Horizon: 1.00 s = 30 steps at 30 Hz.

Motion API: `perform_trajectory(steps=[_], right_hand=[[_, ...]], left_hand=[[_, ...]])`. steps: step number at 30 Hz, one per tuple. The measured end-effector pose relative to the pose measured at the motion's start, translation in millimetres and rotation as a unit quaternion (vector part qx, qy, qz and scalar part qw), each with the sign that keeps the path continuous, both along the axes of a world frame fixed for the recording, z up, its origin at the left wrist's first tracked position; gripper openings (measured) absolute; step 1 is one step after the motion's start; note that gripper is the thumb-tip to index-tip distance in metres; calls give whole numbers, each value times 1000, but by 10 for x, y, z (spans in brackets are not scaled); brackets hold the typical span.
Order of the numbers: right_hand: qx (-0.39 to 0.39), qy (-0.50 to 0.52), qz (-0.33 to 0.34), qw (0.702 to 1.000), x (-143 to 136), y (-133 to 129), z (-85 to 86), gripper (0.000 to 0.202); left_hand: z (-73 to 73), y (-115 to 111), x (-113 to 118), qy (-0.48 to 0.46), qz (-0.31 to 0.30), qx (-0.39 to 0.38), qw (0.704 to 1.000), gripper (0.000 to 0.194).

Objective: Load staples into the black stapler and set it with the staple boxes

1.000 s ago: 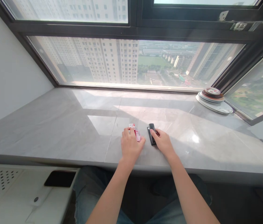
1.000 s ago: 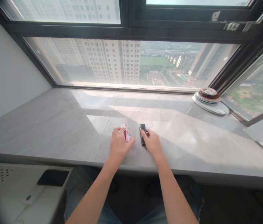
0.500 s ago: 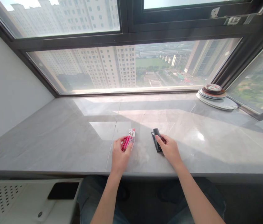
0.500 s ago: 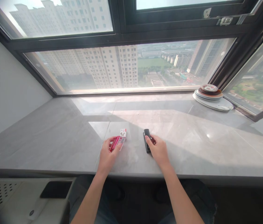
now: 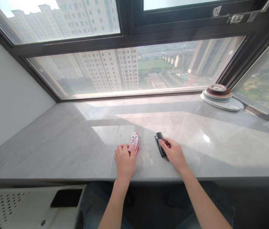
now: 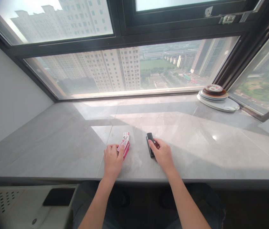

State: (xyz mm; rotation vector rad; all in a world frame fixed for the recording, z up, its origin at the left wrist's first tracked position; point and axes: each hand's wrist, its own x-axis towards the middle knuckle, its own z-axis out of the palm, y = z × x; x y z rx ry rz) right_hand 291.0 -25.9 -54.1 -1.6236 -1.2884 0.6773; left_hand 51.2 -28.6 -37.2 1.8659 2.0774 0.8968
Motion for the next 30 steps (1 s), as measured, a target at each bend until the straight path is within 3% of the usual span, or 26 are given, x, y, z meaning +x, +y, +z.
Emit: perform_trajectory(steps=[7, 12, 18, 22, 27, 30], right_hand=[[5, -11, 2, 1000, 3, -9, 16, 58], [8, -11, 2, 1000, 4, -12, 20, 59], [10, -10, 1, 1000, -2, -28, 37, 59], [9, -8, 5, 1000, -1, -28, 52, 57], [5, -5, 4, 1000, -4, -29, 56, 54], [0, -2, 7, 1000, -11, -34, 59, 52]], left_hand=[[128, 37, -25, -13, -60, 36, 997, 43], [148, 90, -145, -5, -79, 61, 995, 32], [105, 602, -605, 17, -24, 46, 999, 37], [69, 806, -731, 23, -19, 26, 999, 39], [49, 515, -820, 24, 30, 84, 996, 37], [-3, 270, -939, 72, 64, 68, 993, 33]])
